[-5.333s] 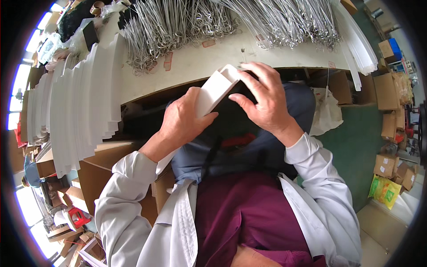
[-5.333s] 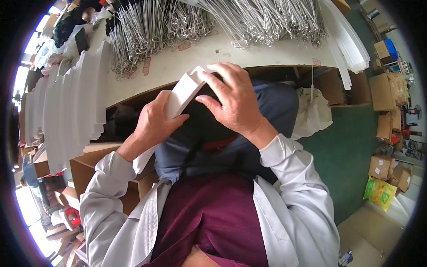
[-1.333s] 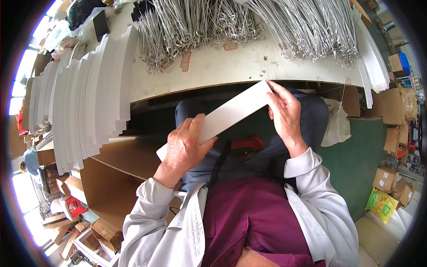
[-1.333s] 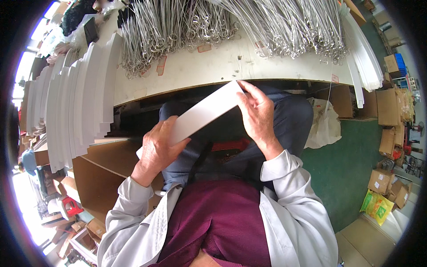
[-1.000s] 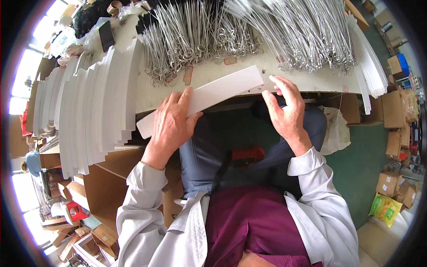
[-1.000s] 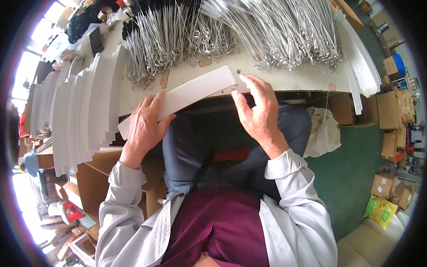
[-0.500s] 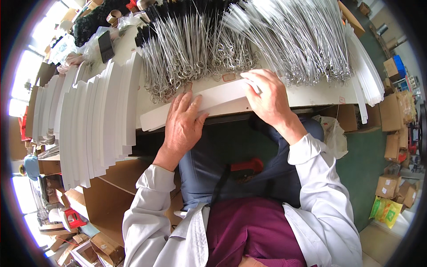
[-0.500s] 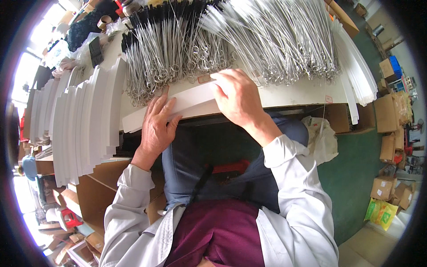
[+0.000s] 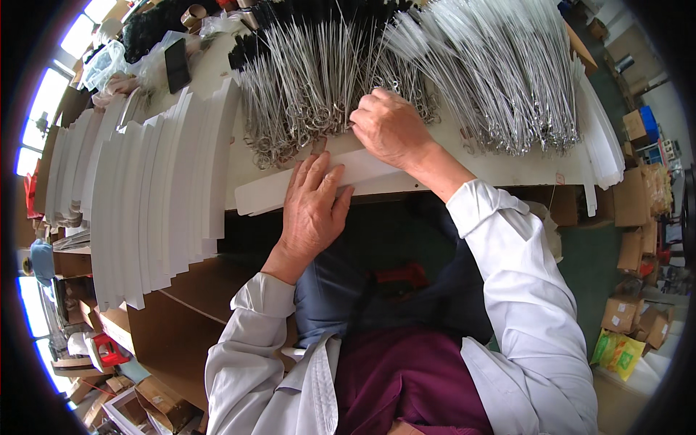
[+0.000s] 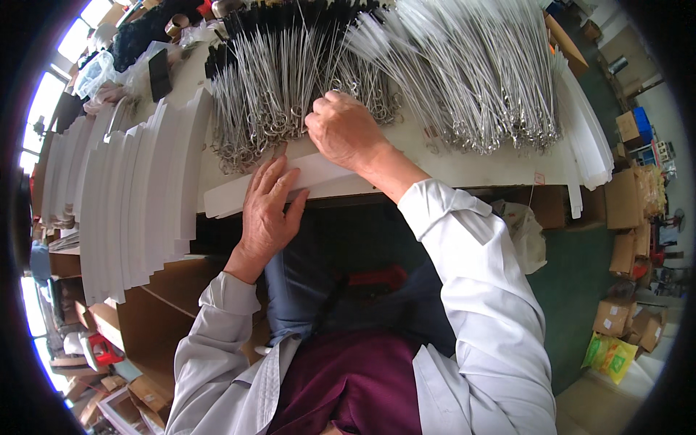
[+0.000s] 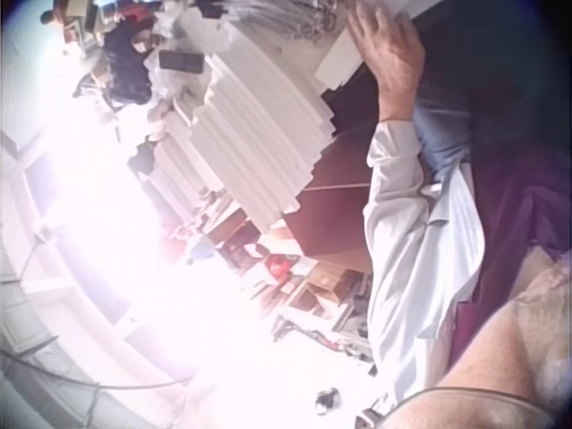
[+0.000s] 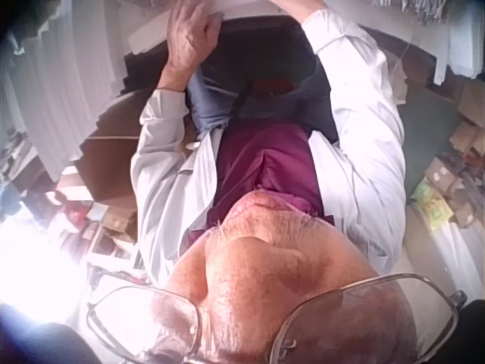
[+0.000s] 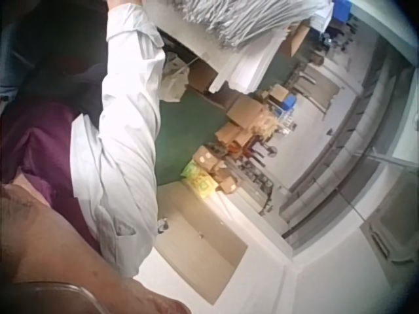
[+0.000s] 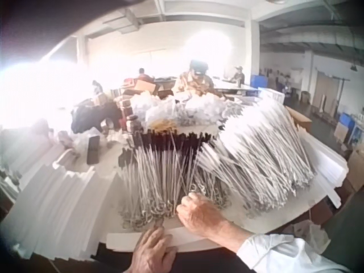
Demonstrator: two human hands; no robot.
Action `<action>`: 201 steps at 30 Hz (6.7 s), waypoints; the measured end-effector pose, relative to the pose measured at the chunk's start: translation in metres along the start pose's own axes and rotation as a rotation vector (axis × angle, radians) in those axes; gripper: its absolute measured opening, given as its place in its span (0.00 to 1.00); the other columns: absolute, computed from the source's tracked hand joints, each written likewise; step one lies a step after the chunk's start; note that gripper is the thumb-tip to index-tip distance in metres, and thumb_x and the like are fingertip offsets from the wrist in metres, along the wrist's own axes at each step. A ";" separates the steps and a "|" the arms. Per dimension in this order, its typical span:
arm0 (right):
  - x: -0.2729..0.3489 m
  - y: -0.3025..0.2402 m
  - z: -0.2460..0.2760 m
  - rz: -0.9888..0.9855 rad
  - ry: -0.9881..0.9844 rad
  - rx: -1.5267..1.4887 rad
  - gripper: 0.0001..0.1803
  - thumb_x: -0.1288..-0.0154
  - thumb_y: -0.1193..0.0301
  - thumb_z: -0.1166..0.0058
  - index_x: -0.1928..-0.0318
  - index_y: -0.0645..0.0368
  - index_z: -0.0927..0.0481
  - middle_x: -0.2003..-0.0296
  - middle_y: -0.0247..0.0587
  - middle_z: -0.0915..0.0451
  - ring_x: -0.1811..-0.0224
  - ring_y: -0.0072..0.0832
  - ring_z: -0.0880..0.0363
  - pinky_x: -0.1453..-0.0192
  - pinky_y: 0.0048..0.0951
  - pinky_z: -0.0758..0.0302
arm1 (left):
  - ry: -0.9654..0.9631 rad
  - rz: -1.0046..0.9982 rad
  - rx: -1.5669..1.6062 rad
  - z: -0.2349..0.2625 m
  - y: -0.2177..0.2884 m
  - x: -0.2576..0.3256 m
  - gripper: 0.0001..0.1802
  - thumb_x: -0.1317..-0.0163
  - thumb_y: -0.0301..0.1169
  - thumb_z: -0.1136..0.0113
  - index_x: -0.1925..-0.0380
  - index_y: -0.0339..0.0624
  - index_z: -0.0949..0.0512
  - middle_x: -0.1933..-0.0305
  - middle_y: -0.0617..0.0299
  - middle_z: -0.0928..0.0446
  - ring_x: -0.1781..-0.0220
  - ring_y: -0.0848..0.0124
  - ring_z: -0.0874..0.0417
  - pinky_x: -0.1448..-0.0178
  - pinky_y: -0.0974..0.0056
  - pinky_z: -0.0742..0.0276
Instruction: Assemble a cardboard box and place a bundle of wire brushes inside it.
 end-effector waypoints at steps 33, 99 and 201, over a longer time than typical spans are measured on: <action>0.010 0.058 -0.055 -1.130 -0.078 -1.694 0.16 0.19 0.64 0.50 0.48 0.66 0.19 0.64 0.45 0.15 0.63 0.32 0.14 0.57 0.35 0.14 | -0.194 0.807 1.443 -0.052 -0.013 -0.039 0.19 0.23 0.34 0.42 0.45 0.26 0.22 0.65 0.52 0.15 0.68 0.68 0.14 0.60 0.62 0.13; 0.269 0.073 0.131 -1.164 0.473 -1.241 0.16 0.17 0.63 0.49 0.57 0.63 0.17 0.77 0.26 0.28 0.78 0.11 0.35 0.76 0.17 0.39 | -0.029 -0.713 -0.073 -0.084 0.178 -0.141 0.07 0.43 0.23 0.37 0.63 0.44 0.20 0.70 0.61 0.23 0.68 0.63 0.16 0.64 0.58 0.16; 0.217 -0.042 0.060 -0.858 -0.179 -0.934 0.16 0.19 0.61 0.45 0.55 0.62 0.15 0.73 0.49 0.19 0.76 0.34 0.26 0.69 0.31 0.29 | -0.027 -0.406 0.007 0.065 0.101 -0.035 0.10 0.46 0.20 0.29 0.63 0.39 0.17 0.62 0.55 0.17 0.64 0.56 0.13 0.60 0.57 0.15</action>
Point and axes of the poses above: each hand's wrist, its own x-axis away from the middle knuckle, its own z-axis out of the back of the hand, y = z × x, the point moved 10 cm from there along -x, towards the middle knuckle
